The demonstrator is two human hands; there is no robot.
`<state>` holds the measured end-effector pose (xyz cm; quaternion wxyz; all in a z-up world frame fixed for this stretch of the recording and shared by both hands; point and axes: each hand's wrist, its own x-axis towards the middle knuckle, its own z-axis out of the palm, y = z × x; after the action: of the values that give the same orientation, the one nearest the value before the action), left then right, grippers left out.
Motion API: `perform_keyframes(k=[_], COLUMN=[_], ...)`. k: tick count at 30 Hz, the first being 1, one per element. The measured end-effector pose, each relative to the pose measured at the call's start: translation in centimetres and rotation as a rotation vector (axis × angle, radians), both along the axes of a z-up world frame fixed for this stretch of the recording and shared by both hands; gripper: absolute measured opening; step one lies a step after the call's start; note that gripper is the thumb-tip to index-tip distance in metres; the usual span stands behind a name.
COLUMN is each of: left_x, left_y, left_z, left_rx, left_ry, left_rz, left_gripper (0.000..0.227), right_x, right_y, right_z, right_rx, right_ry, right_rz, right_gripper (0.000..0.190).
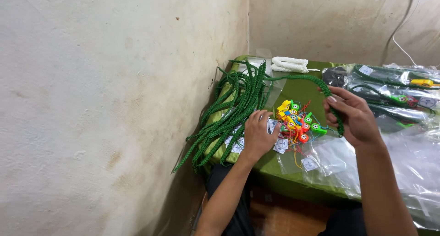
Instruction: The person assembles a keychain by attaching a green braided cord to a small plastic charm. They thread the cord through the charm, tie a knot, and then place the finished keychain into a clear plastic bag.
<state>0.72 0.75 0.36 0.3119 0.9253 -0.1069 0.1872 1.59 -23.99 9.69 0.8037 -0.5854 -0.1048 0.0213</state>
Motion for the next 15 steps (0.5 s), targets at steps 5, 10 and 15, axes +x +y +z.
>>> perform_keyframes(k=[5,10,15], left_x=[0.5,1.2,1.0], left_y=[-0.2,-0.3,-1.1], left_z=[-0.8,-1.4,-0.2], left_rx=[-0.005,0.036,0.007], left_ry=[-0.039,0.008,0.059], left_rz=[-0.023,-0.012,0.009], left_gripper=[0.056,0.065,0.078], right_x=[-3.6,-7.6,-8.0], right_y=[-2.6,-6.3,-11.3], right_z=[1.1,1.3,-1.0], right_rx=[-0.069,-0.177,-0.18], right_ry=[-0.146,-0.448,-0.608], right_rz=[0.013,-0.202,-0.042], right_gripper=[0.037,0.043,0.047])
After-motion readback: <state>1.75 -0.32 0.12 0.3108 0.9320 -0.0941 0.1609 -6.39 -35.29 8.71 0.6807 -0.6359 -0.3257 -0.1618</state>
